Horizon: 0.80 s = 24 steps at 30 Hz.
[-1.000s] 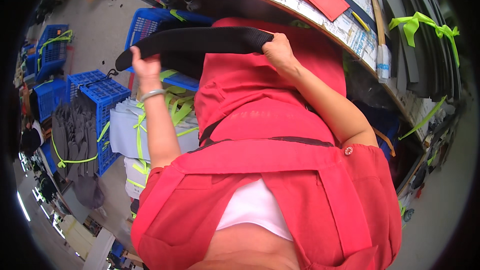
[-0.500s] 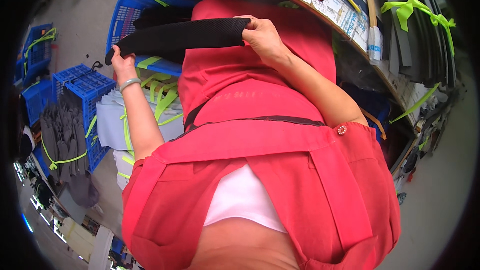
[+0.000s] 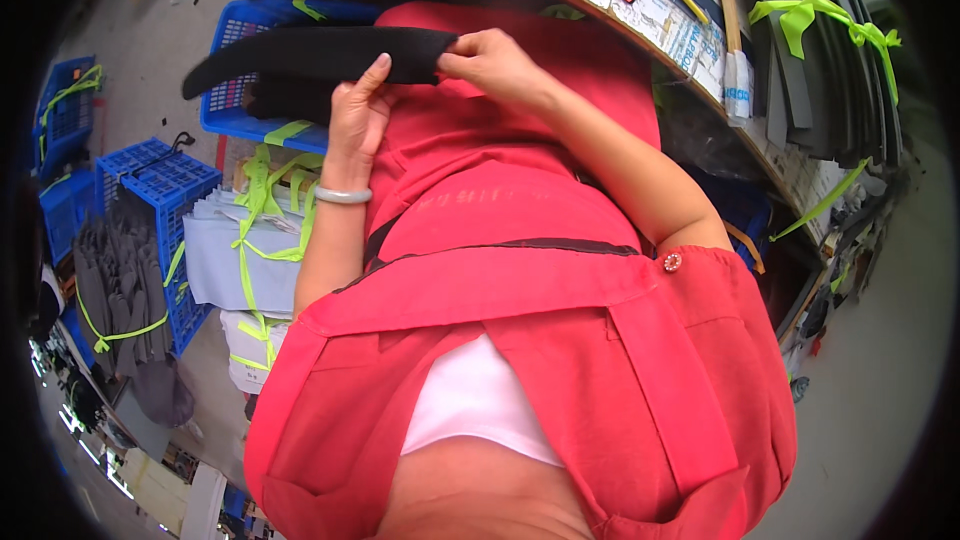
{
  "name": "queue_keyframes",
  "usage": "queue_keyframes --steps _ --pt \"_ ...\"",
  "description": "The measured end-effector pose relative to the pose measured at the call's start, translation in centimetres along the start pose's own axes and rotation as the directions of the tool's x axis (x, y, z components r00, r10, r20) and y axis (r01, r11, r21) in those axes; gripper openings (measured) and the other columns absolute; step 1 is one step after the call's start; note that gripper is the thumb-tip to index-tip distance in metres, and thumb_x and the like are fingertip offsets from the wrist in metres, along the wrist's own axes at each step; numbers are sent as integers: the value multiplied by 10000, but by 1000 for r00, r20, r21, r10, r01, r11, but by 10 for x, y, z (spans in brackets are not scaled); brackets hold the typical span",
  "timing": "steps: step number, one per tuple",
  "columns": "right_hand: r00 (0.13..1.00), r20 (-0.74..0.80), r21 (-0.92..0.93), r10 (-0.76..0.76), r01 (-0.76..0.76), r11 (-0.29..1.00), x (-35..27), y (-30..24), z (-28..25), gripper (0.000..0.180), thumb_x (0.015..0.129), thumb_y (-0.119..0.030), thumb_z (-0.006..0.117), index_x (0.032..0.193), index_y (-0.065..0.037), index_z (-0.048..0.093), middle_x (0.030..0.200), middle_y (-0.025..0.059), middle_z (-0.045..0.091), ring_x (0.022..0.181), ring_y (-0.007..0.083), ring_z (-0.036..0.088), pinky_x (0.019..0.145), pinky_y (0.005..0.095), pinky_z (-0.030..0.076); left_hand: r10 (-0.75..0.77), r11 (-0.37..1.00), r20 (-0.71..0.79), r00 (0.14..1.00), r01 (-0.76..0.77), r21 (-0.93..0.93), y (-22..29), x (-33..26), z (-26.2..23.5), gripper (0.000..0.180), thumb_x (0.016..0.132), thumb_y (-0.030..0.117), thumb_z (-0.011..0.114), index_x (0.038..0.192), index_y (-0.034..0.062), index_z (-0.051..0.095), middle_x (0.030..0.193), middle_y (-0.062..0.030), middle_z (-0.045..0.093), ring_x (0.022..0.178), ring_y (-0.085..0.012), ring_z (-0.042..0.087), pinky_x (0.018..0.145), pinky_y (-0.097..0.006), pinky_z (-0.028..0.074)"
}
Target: Inspecting and assembling padded fabric components for vests or safety gear at a factory workbench.
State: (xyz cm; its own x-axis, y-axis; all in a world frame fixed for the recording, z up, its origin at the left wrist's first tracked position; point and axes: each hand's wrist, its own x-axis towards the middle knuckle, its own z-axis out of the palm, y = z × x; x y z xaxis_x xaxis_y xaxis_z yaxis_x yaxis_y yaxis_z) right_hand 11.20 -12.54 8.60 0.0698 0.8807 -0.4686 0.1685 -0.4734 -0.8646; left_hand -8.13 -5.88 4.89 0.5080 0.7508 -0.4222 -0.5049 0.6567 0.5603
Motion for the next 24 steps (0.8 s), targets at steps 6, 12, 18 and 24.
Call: queue_keyframes --steps 6,12,18,24 --pt "1000 14 12 -17 17 1000 15 -25 -7 387 938 -388 592 912 -10 669 770 11 627 741 81 591 680 237 485 24 966 47 999 -35 255 21 9 -12 214 844 8 689 1050 -1 633 1000 -78 671 917 -167 653 826 -293 533" --pt "989 -40 14 -142 143 990 31 -14 21 281 899 -266 664 875 14 663 708 52 643 597 98 587 589 245 484 -107 972 93 990 84 221 12 -5 1 241 872 7 645 1101 -35 581 1017 -102 657 881 -200 662 756 -350 587" --pt "920 -84 -371 -383 328 869 43 -20 46 244 884 -225 670 923 15 659 697 111 632 604 121 584 582 283 472 17 993 -24 1000 -14 115 9 -8 -19 310 883 -21 613 1179 -4 524 1053 -121 637 912 -210 658 746 -365 595" --pt "983 14 -199 -186 185 962 51 -7 62 236 907 -209 618 966 15 661 705 85 647 622 136 615 573 284 487 -37 994 -184 982 56 99 4 -13 -95 253 875 38 660 1100 45 545 977 -68 632 798 -171 624 661 -286 542"
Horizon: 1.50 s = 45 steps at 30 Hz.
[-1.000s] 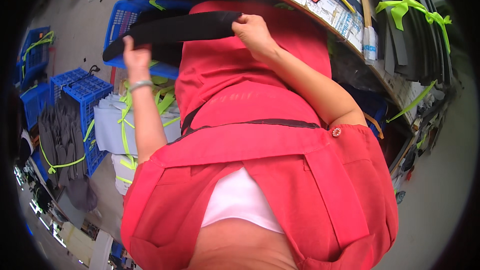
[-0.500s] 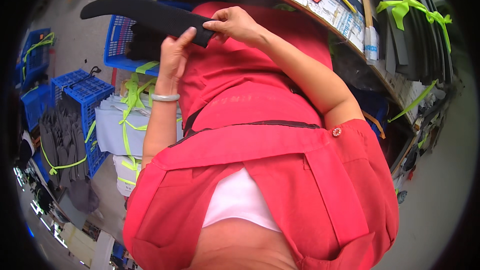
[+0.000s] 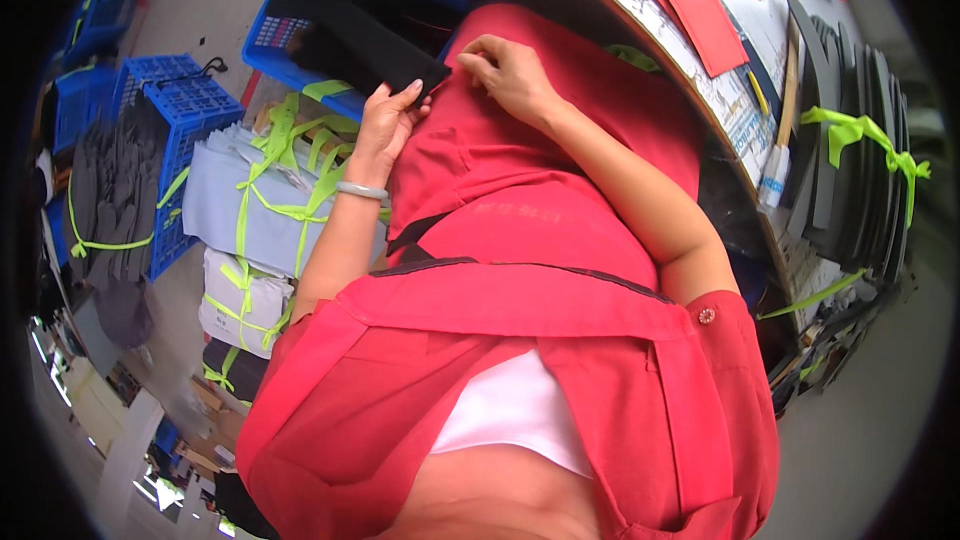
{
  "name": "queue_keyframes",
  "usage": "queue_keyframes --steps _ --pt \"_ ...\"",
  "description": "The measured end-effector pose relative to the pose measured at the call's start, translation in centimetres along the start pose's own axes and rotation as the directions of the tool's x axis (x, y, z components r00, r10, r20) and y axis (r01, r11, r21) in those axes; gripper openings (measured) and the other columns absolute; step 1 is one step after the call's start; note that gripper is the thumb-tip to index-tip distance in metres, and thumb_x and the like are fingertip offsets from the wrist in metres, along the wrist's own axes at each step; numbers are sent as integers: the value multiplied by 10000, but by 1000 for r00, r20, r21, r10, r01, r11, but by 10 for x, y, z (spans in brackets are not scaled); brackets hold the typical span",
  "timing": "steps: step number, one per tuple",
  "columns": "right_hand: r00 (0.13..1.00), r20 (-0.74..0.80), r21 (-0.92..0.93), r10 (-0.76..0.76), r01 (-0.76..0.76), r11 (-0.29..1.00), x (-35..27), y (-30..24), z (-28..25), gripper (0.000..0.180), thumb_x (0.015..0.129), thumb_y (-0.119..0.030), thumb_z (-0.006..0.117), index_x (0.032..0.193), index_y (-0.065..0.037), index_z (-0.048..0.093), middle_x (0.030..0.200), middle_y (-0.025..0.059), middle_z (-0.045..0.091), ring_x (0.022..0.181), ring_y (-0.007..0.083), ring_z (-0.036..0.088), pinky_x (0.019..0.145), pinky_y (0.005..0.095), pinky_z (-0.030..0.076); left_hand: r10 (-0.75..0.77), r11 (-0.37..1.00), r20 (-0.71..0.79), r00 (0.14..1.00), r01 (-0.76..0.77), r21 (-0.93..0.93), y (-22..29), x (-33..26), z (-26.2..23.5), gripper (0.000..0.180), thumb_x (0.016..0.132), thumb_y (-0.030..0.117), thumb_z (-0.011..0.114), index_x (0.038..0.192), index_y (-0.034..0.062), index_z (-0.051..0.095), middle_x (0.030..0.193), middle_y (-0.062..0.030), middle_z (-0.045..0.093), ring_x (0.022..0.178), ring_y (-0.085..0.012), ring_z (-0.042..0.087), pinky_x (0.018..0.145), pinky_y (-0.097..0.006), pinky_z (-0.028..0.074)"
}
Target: Inspecting and assembling padded fabric components for vests or safety gear at a factory workbench.
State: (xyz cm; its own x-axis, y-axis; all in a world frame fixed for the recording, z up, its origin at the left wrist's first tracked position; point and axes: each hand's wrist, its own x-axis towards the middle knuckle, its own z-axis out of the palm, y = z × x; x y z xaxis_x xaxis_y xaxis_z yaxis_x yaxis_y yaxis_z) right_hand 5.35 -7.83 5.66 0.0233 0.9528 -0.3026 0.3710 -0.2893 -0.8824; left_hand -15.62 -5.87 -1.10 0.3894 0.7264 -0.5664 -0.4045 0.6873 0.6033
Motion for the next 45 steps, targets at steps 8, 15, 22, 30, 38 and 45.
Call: queue_keyframes --steps 8,15,22,30,38,45 --pt "997 23 93 80 -82 992 3 8 -5 201 959 -189 557 993 -7 634 710 7 593 571 53 525 527 197 432 -126 988 -329 936 88 -130 -57 73 -144 239 927 102 598 1120 2 499 1007 -162 595 898 -298 623 745 -418 566" --pt "997 23 -56 -80 81 995 -13 4 -31 137 904 -140 600 965 -26 643 813 116 659 705 204 645 668 321 522 -419 874 -317 851 472 113 -123 65 -160 208 909 174 607 1037 12 575 935 -125 622 829 -262 626 747 -407 554" --pt "627 -532 -786 -569 -115 608 -56 30 -171 184 830 -151 645 988 -58 656 999 107 658 934 294 625 823 387 502 -229 955 -252 940 268 130 -89 71 -139 247 911 134 591 1123 10 570 960 -114 634 831 -243 627 749 -368 547" --pt "492 -670 -679 -555 -105 727 -54 52 -229 178 800 -111 636 968 -64 669 952 112 678 891 305 631 812 392 506 274 907 127 953 -300 295 28 72 64 290 929 92 585 1200 -9 563 1017 -105 647 810 -159 629 740 -288 533" --pt "648 -347 -799 -679 175 575 -98 -4 -136 167 746 -185 710 876 -121 628 1111 55 600 1105 237 531 949 369 383 -74 993 608 791 117 -33 36 72 242 376 981 292 531 1199 -14 542 1193 -143 603 1120 -239 579 995 -398 451" --pt "927 -342 392 -153 288 873 -130 39 -165 447 881 -235 687 1259 -50 539 1141 81 610 1010 120 557 904 297 451 -90 996 497 863 81 39 -28 32 249 332 1001 191 480 1266 -9 489 1267 -139 559 1174 -248 545 1030 -423 427"
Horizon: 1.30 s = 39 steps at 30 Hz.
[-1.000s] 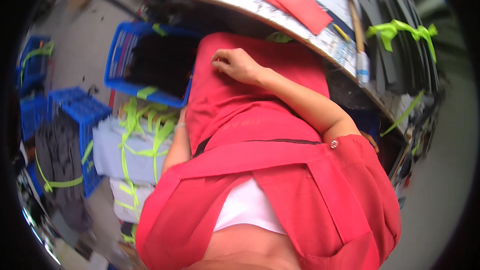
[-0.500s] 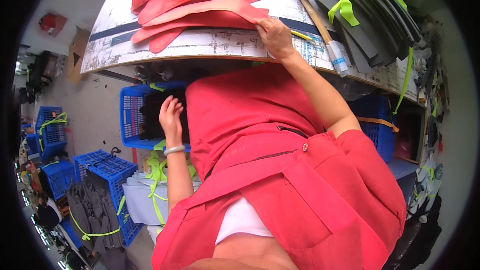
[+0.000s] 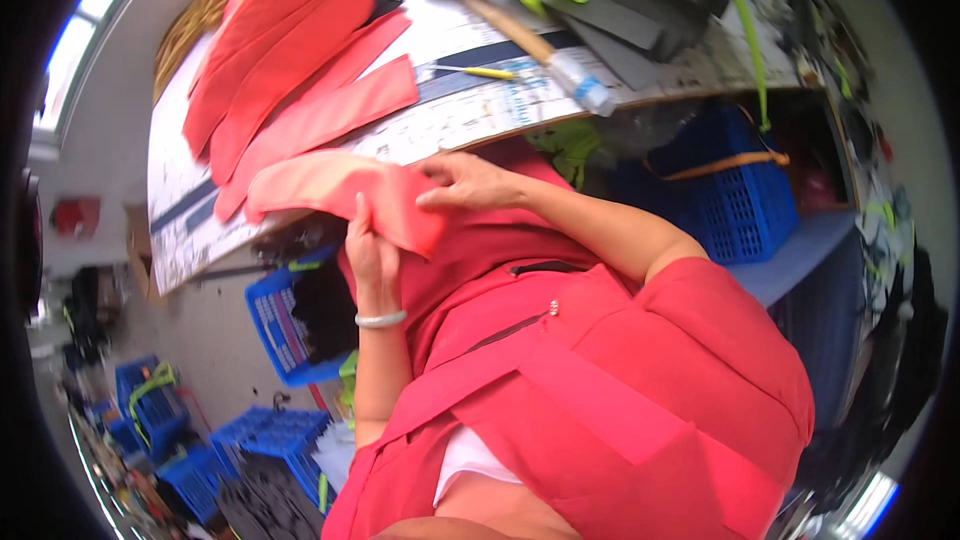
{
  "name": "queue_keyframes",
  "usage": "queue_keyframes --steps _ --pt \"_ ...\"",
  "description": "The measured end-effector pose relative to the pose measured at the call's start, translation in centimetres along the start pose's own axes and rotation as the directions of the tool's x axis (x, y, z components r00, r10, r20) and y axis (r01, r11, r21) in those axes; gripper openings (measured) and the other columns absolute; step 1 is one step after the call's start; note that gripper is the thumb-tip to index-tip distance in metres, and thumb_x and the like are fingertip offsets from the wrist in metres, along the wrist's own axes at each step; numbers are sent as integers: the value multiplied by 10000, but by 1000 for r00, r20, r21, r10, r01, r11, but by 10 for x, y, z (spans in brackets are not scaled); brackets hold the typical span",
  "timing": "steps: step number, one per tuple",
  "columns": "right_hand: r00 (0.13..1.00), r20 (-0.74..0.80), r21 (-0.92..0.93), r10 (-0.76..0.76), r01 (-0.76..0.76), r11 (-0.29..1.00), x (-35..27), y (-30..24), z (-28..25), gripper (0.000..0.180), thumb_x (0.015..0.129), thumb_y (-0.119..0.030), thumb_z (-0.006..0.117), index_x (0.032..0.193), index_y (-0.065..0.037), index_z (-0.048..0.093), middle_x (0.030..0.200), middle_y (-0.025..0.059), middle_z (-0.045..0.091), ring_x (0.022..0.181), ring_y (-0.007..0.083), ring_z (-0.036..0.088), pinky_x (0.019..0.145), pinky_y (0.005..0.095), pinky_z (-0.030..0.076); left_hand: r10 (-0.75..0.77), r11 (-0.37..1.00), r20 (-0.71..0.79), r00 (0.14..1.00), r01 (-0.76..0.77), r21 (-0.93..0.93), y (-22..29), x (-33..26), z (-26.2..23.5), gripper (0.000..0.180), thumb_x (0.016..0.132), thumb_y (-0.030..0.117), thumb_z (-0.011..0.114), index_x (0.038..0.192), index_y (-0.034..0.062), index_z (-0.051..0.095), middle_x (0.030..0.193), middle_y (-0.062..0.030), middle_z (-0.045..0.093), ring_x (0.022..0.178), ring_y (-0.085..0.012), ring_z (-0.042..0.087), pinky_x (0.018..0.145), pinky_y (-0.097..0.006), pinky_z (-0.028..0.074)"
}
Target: Inspecting and assembling padded fabric components for vests or safety gear at a factory workbench.
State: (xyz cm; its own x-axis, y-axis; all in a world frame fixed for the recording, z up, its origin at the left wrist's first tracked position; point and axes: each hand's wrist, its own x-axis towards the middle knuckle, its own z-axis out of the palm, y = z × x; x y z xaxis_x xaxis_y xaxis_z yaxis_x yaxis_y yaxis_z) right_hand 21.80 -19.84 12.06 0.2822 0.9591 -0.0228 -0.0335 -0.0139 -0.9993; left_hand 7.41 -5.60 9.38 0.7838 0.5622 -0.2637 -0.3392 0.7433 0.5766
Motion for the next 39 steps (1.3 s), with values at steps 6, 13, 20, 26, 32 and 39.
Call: queue_keyframes --steps 6,13,20,26,32,39 --pt "929 67 -407 363 -307 860 -65 -29 -77 336 843 -258 680 1079 -22 634 978 98 683 896 144 619 816 299 488 -89 976 -40 995 79 -204 79 58 -71 400 980 199 514 1334 19 461 1314 -142 544 1184 -274 549 1046 -440 420" --pt "740 -416 -904 -529 -401 149 -97 -51 -187 476 752 -255 712 1194 -120 600 1149 126 626 1124 293 551 954 400 406 122 988 -64 991 -114 107 70 70 -90 372 978 136 505 1319 -5 460 1283 -157 558 1176 -283 553 1032 -434 443" --pt "654 -715 -688 -246 -720 84 -105 -70 -252 793 678 -409 748 1386 -234 437 1287 157 565 1207 325 499 982 449 378 105 985 -70 992 -94 141 69 69 -83 339 980 149 505 1254 -51 491 1222 -165 590 1123 -280 587 1003 -423 468" --pt "574 -764 230 294 -184 956 -107 -56 -200 609 846 -431 685 1286 -51 501 1019 67 631 747 136 581 548 272 458 120 985 -83 989 -108 136 73 63 -79 348 995 196 482 1251 -40 494 1228 -162 584 1140 -275 574 1017 -421 453" --pt "880 82 584 467 -423 693 -98 -33 13 363 954 -206 591 1270 -48 505 1121 27 611 1036 120 577 900 285 465 199 976 -2 980 -198 95 68 77 -84 420 1036 307 349 1289 -6 473 1299 -152 535 1208 -292 513 1058 -459 389" --pt "843 142 -342 518 -449 825 -62 -39 -35 499 866 -169 608 1331 -37 485 866 128 667 804 160 645 742 293 511 188 970 -136 973 -206 -131 74 73 -76 442 1040 336 319 1292 2 463 1301 -128 531 1201 -284 506 1065 -447 385"
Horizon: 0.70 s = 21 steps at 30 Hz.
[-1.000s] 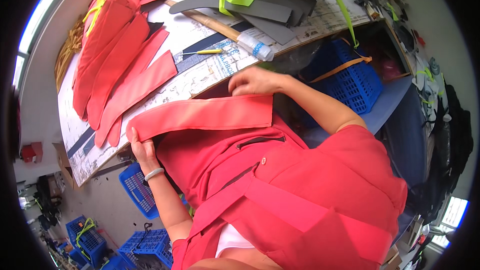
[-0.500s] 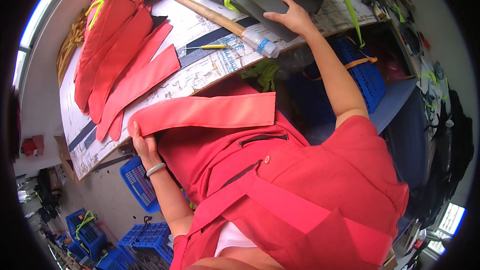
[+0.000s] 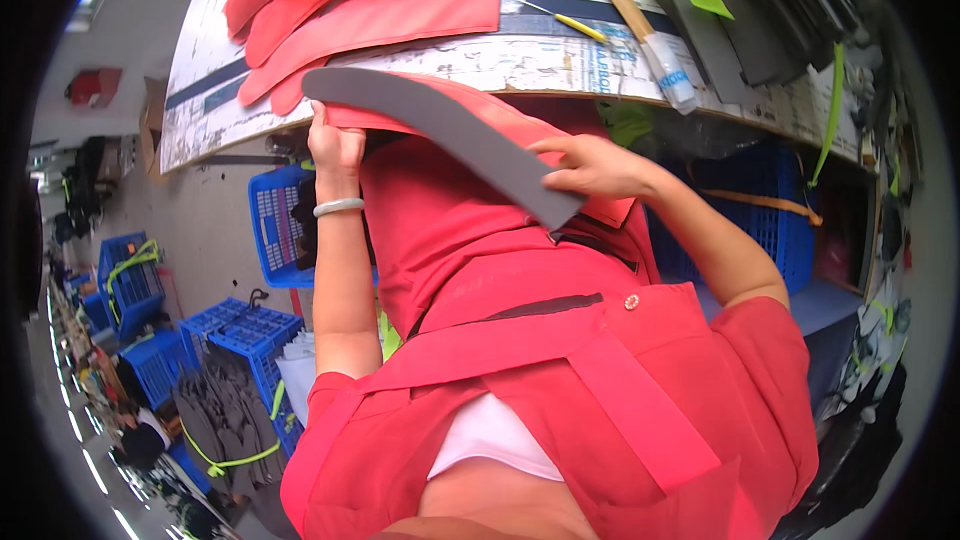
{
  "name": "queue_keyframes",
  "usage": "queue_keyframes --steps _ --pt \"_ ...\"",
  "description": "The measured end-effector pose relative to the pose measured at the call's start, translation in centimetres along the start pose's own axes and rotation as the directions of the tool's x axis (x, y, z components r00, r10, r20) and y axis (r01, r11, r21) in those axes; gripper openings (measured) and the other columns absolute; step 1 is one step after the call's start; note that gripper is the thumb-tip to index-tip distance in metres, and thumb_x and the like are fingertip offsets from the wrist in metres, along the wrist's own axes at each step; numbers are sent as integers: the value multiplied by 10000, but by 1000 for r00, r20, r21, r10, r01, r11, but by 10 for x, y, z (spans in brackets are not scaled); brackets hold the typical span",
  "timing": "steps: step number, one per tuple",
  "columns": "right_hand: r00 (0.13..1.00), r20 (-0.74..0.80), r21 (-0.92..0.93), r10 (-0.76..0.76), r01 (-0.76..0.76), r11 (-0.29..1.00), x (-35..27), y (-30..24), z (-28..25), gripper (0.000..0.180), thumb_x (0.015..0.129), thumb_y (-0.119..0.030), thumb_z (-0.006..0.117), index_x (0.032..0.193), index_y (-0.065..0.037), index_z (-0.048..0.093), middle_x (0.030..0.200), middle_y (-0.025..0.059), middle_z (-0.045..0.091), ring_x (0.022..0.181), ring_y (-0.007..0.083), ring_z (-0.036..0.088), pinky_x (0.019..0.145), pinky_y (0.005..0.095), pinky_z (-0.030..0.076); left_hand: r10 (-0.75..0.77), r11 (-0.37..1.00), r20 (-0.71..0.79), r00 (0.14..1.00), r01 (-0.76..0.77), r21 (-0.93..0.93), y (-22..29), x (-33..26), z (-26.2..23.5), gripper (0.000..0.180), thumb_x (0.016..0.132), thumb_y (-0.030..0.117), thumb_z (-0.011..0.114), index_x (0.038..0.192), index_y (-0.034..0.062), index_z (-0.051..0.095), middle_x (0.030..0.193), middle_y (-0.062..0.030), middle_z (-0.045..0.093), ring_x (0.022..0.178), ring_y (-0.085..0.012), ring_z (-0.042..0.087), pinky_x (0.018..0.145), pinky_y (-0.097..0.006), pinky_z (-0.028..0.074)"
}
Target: Inspecting and assembling padded fabric components for vests or safety gear at a factory workbench.
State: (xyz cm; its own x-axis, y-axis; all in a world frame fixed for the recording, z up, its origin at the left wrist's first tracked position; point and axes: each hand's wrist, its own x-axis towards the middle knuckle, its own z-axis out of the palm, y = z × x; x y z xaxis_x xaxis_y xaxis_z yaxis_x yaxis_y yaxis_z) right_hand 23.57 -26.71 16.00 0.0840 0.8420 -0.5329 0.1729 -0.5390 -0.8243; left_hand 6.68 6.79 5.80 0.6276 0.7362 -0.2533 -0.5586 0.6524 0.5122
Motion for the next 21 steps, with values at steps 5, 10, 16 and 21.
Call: queue_keyframes --steps 5,10,16,21 --pt "933 211 -520 292 -146 842 -20 -16 -40 579 822 -247 693 1339 -69 502 844 109 676 760 173 648 683 323 508 127 983 56 990 -134 127 9 -24 7 432 1040 360 332 1202 4 516 1105 -127 624 1026 -270 603 915 -418 493" --pt "981 59 -359 -183 192 913 50 -39 -5 585 898 -323 641 1379 -58 442 1146 154 598 1058 202 566 917 336 449 193 913 49 980 -198 357 -12 -64 30 327 1021 326 447 1116 27 539 884 -29 598 772 -131 597 709 -277 507" --pt "827 -150 -206 -541 509 836 118 -116 56 259 908 -229 659 1047 -20 596 840 70 646 781 116 574 724 261 479 274 904 36 961 -271 330 1 -103 63 269 1010 269 492 1123 36 566 956 -38 628 822 -114 592 751 -259 492" --pt "748 -353 -182 -561 534 826 124 -131 78 338 876 -245 704 1054 -38 505 772 112 665 723 113 607 659 261 484 146 978 168 975 -168 122 24 -124 62 359 1031 313 393 1123 9 560 1049 -95 638 985 -202 624 895 -339 498"
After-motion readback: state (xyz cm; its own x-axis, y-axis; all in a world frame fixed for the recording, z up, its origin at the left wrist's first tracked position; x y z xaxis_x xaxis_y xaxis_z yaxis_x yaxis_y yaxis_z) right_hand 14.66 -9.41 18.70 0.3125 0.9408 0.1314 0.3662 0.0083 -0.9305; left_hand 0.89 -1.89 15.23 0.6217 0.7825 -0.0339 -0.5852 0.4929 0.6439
